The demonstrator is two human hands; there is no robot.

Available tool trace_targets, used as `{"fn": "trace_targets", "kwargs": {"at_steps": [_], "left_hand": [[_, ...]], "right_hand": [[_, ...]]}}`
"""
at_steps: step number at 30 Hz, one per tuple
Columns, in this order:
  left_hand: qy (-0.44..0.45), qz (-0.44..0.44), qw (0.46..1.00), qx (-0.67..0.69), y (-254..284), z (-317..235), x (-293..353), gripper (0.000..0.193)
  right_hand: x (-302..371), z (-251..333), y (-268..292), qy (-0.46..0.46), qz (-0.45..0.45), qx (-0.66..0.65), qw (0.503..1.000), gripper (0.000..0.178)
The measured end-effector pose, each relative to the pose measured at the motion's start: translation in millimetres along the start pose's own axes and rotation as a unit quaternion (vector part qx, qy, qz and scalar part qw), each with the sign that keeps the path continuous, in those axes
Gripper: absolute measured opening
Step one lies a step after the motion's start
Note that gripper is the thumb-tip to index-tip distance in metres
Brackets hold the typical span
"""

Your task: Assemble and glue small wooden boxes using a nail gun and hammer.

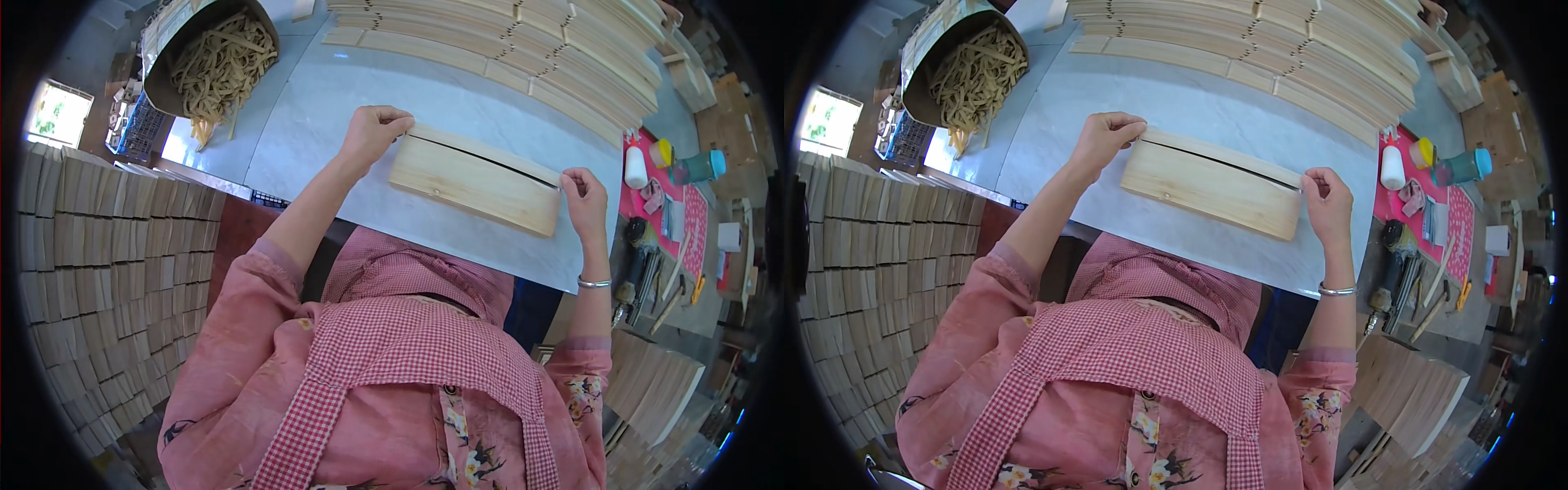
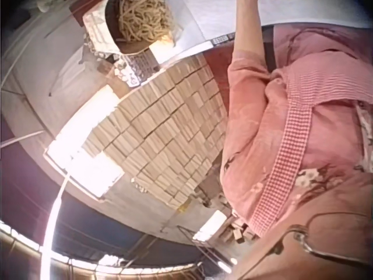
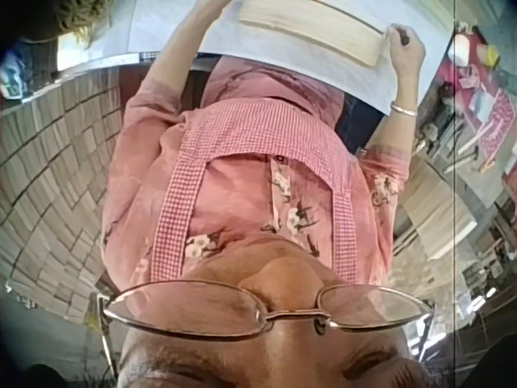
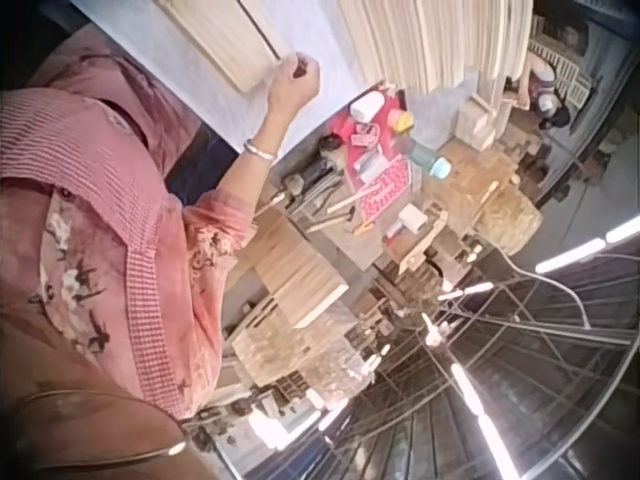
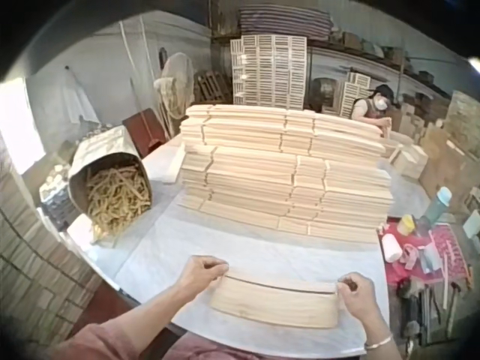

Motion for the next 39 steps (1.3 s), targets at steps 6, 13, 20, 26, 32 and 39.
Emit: {"fn": "trace_targets", "kwargs": {"at_steps": [6,13,20,26,32,39], "left_hand": [[0.025,-0.013,1.0,-0.01,-1.6,-2.1,2.7,0.021],[0.006,-0.027,0.999,-0.018,-0.5,0.3,2.4,0.019],[-0.003,-0.011,0.999,-0.036,7.3,-6.9,11.3,0.022],[0.005,-0.02,0.996,-0.09,2.8,-11.3,28.0,0.026],[-0.013,-0.014,0.994,-0.104,-1.3,-8.9,32.6,0.027],[-0.01,-0.015,0.996,-0.085,2.1,-2.8,32.6,0.027]], "right_hand": [[4.1,4.6,0.6,-0.018,-0.003,0.038,0.999,0.009],[12.3,4.2,-2.6,0.008,-0.027,0.086,0.996,0.011],[31.2,-2.5,-2.4,-0.034,-0.069,0.057,0.995,0.016],[51.3,14.2,-4.4,-0.046,-0.093,0.081,0.991,0.017],[54.5,14.1,-9.1,-0.027,-0.099,0.125,0.987,0.015],[54.2,16.6,-11.9,-0.024,-0.097,0.116,0.988,0.014]]}}
Point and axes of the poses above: each hand's wrist, its own x-axis away from the middle knuckle, its own y-axis out of the back of the hand, z = x × y, the point moved 2 cm from there along -x, towards the middle knuckle, and after that the axes turned 14 degrees about x, right-handed, at the moved point
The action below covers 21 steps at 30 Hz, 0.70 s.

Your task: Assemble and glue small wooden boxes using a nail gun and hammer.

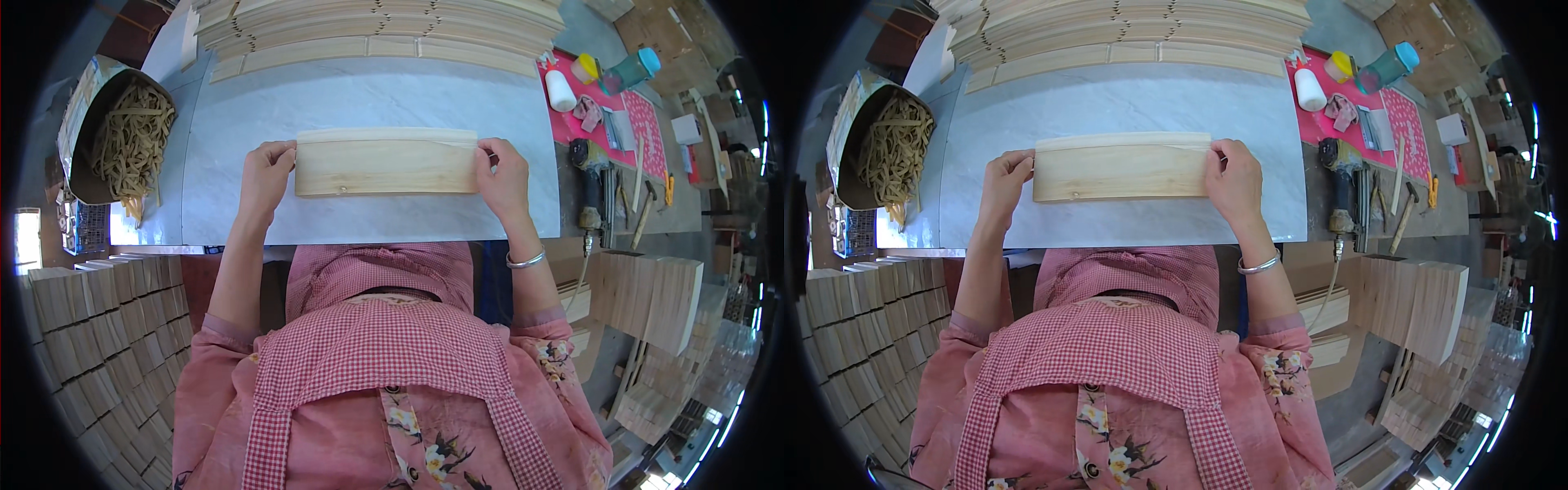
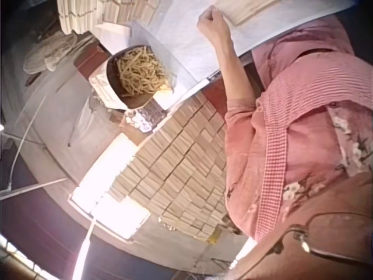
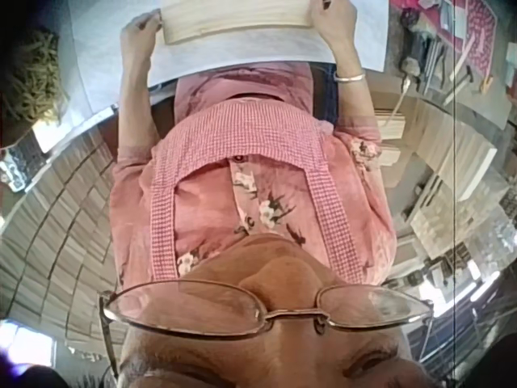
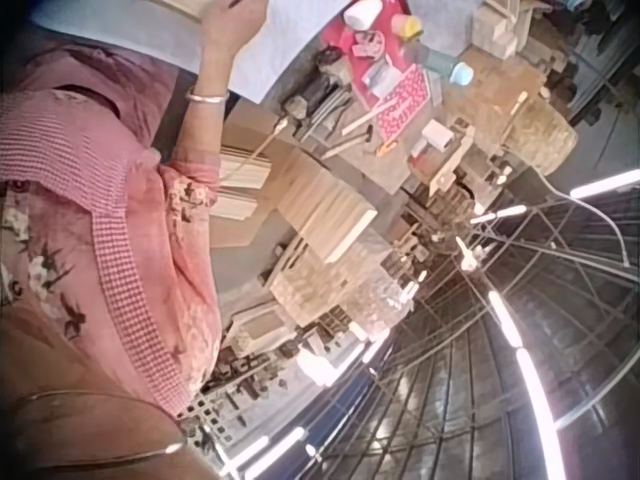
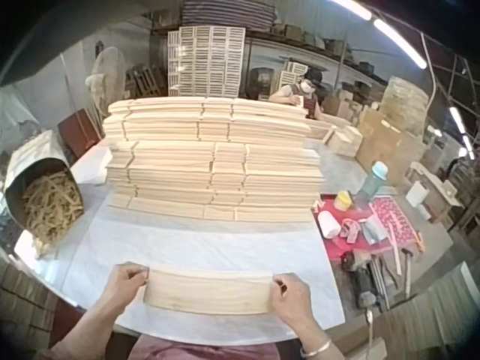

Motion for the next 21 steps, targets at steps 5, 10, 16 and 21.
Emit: {"fn": "trace_targets", "kwargs": {"at_steps": [5,10,16,21], "left_hand": [[-0.02,-0.004,0.999,-0.047,-0.5,-3.9,-1.4,0.03],[-0.313,0.025,0.901,-0.299,-17.7,-17.4,-4.8,0.049],[-0.392,0.328,0.806,-0.297,-138.8,-41.5,30.1,0.053],[-0.397,0.355,0.778,-0.332,-177.2,-33.2,26.9,0.053]], "right_hand": [[1.3,-0.3,-3.0,0.0,-0.006,-0.008,1.0,0.013],[6.0,-1.2,-8.9,-0.014,-0.039,-0.035,0.999,0.014],[14.6,-4.3,-15.6,-0.038,-0.073,-0.094,0.992,0.018],[17.6,-3.5,-17.2,-0.043,-0.086,-0.106,0.99,0.02]]}}
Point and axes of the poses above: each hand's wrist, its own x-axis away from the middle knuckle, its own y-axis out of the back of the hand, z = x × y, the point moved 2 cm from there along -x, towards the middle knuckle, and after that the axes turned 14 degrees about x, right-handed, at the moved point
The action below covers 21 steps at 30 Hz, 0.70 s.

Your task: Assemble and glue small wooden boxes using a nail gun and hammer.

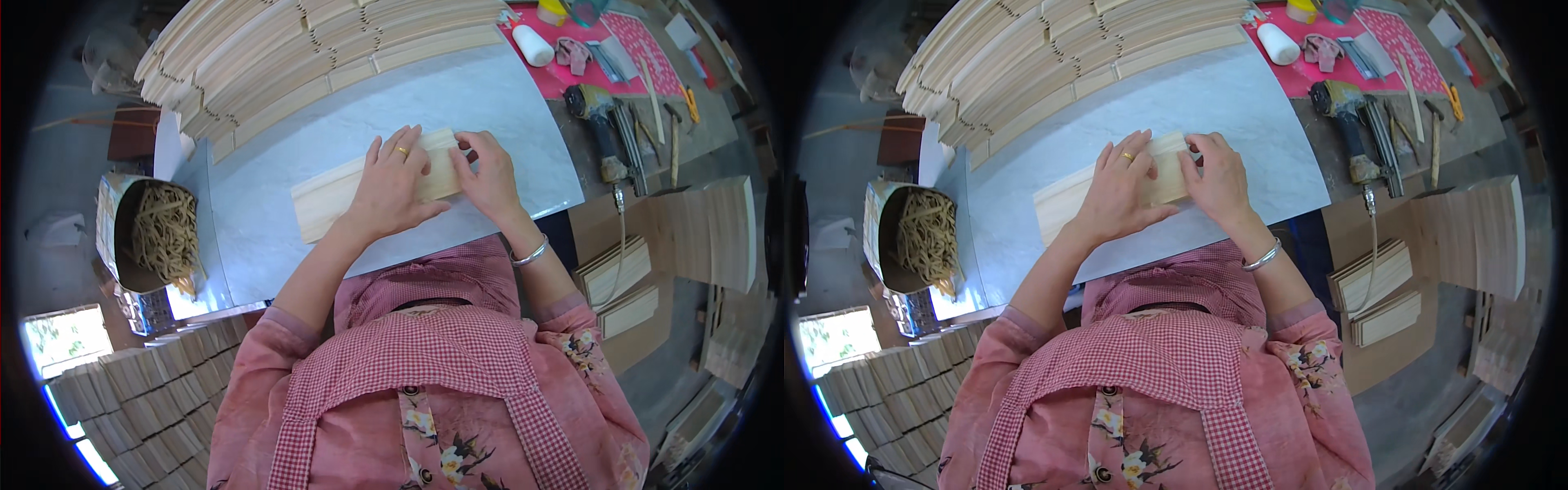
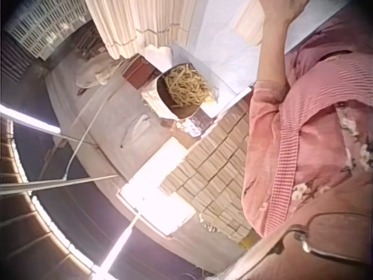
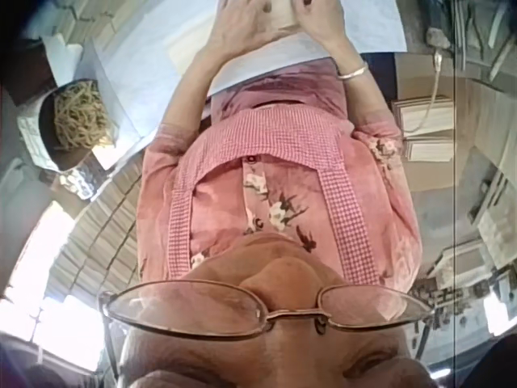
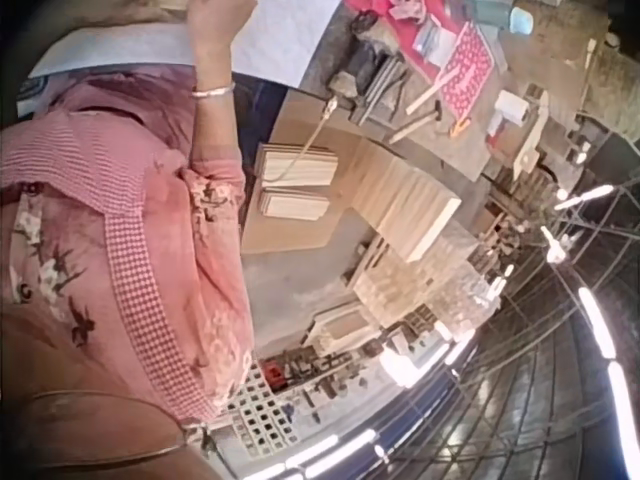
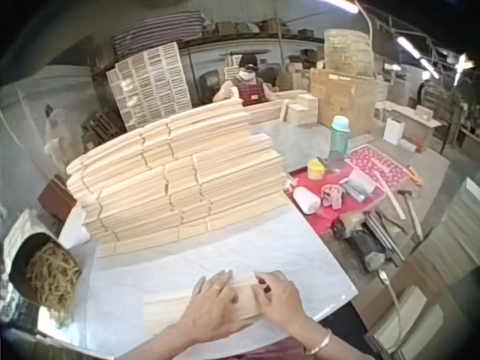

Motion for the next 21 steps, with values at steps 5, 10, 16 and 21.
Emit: {"fn": "trace_targets", "kwargs": {"at_steps": [5,10,16,21], "left_hand": [[-0.004,-0.005,0.999,0.034,-11.2,10.1,-9.2,0.051],[0.001,-0.03,0.997,0.074,-14.5,13.7,-13.1,0.049],[0.029,-0.025,0.996,0.079,-15.5,13.5,-18.2,0.048],[0.033,-0.021,0.997,0.073,-14.6,12.9,-18.2,0.048]], "right_hand": [[0.6,-0.2,-4.6,0.016,-0.031,-0.006,0.999,0.021],[2.6,-1.3,-8.7,0.025,-0.058,-0.012,0.998,0.02],[2.8,-5.6,-7.1,0.002,-0.047,-0.069,0.997,0.018],[20.1,-19.5,30.4,-0.019,0.017,-0.074,0.997,0.014]]}}
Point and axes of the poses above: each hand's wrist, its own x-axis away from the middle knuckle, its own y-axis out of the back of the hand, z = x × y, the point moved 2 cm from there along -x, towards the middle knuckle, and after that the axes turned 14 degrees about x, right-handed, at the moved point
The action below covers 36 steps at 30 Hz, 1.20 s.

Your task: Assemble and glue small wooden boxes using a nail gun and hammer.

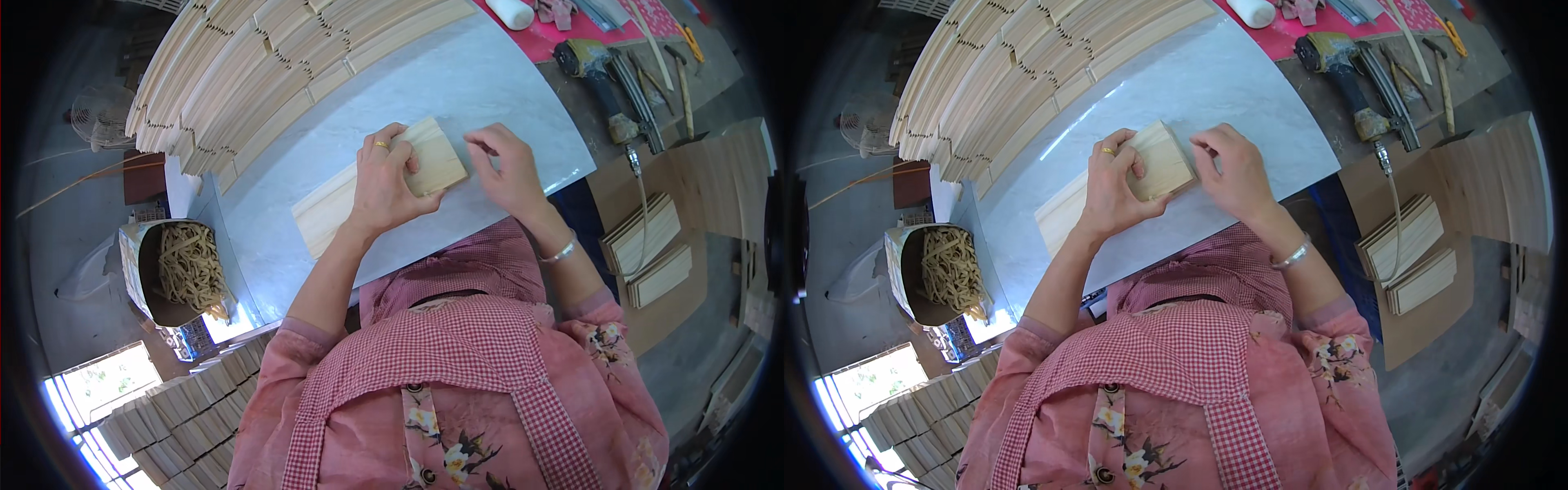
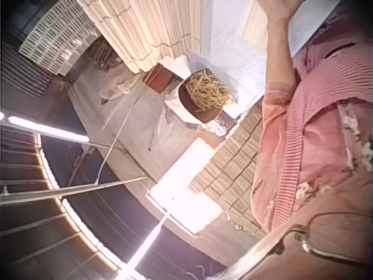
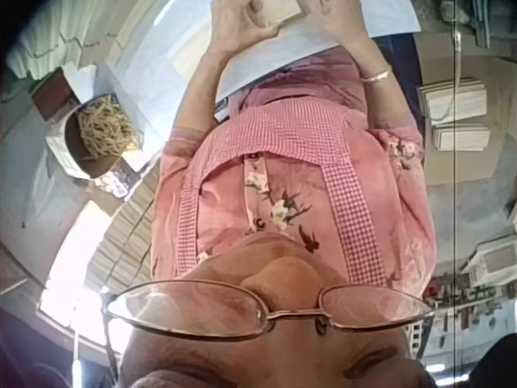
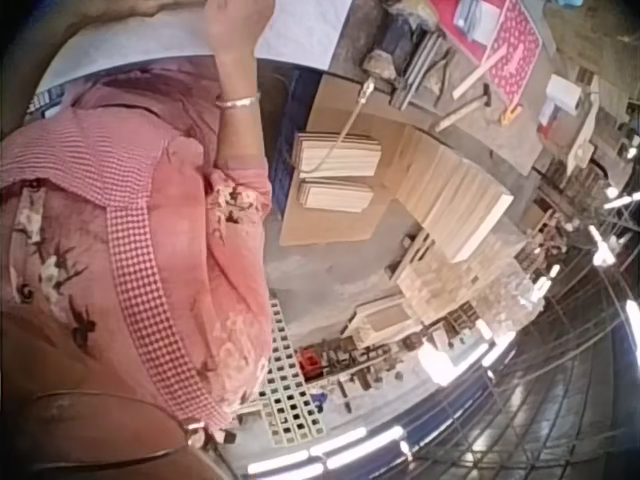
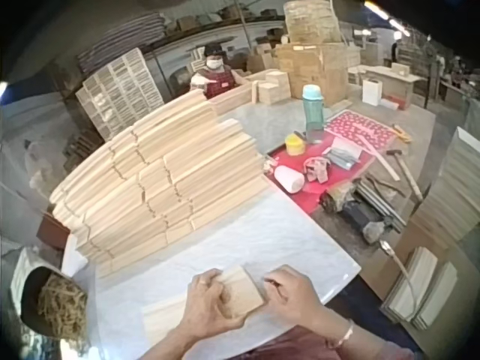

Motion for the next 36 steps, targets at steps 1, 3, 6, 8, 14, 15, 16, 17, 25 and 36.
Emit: {"fn": "trace_targets", "kwargs": {"at_steps": [1,3,6,8,14,15,16,17,25,36], "left_hand": [[-0.001,-0.003,1.0,-0.001,0.2,0.4,0.7,0.048],[-0.002,-0.001,1.0,0.001,-1.2,1.6,0.8,0.048],[-0.004,-0.006,1.0,0.002,-0.9,3.1,0.6,0.048],[-0.002,-0.003,1.0,0.003,-1.3,1.8,0.7,0.048],[0.004,-0.001,1.0,0.006,-0.9,0.4,1.4,0.047],[0.003,-0.001,1.0,0.006,-0.9,0.5,1.9,0.047],[0.002,-0.001,1.0,0.005,-1.0,0.4,2.3,0.047],[0.001,-0.002,1.0,0.006,-1.0,0.2,2.1,0.047],[-0.002,-0.005,1.0,-0.004,-2.1,-0.2,1.3,0.046],[-0.012,-0.009,1.0,-0.005,-1.4,-2.2,2.1,0.044]], "right_hand": [[3.8,0.5,4.0,-0.004,0.02,0.005,1.0,0.013],[12.5,6.7,7.2,0.011,0.023,0.033,0.999,0.012],[20.7,16.3,8.8,0.065,0.035,0.115,0.991,0.008],[19.8,16.6,9.2,0.071,0.037,0.125,0.989,0.007],[14.7,16.7,9.2,0.108,0.051,0.145,0.982,0.002],[14.4,16.9,9.4,0.114,0.053,0.14,0.982,0.002],[14.1,17.0,9.6,0.121,0.055,0.135,0.982,0.002],[13.9,16.5,9.6,0.121,0.055,0.136,0.982,0.002],[19.3,15.7,8.2,0.129,0.025,0.137,0.982,0.004],[-20.6,-1.4,-11.9,-0.002,0.083,-0.05,0.995,0.04]]}}
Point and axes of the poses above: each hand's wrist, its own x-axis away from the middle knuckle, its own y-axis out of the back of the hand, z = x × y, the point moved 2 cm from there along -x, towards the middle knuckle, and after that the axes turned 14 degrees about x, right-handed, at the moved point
